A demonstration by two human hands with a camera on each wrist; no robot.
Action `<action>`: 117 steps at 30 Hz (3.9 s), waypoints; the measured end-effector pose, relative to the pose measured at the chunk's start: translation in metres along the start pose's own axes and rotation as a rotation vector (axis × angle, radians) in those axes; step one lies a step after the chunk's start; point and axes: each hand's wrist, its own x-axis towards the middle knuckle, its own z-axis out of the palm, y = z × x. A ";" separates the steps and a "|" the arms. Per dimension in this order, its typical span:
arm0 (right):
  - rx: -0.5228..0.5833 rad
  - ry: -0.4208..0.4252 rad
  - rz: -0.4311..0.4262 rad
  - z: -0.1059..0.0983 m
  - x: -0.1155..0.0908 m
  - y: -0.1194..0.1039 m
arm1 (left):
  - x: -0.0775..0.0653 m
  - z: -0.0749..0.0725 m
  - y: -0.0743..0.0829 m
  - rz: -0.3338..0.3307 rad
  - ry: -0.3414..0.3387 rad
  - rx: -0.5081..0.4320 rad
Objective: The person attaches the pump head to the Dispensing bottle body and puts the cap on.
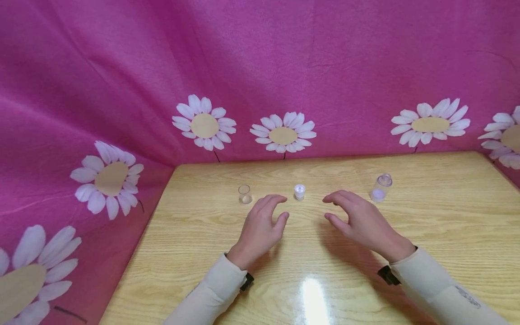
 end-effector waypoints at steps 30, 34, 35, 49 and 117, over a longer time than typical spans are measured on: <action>-0.059 0.026 0.160 -0.032 -0.048 0.061 | -0.003 0.000 -0.005 -0.007 -0.002 0.020; -0.059 0.022 0.199 -0.037 -0.054 0.069 | -0.004 0.001 -0.006 0.005 0.008 0.026; -0.061 0.025 0.203 -0.037 -0.056 0.071 | -0.005 0.001 -0.007 0.009 0.011 0.028; -0.008 -0.061 0.514 -0.046 -0.057 0.095 | -0.009 0.003 -0.009 0.037 0.033 0.050; 0.148 -0.198 0.633 -0.014 -0.014 0.133 | -0.021 0.001 -0.011 -0.069 -0.095 0.012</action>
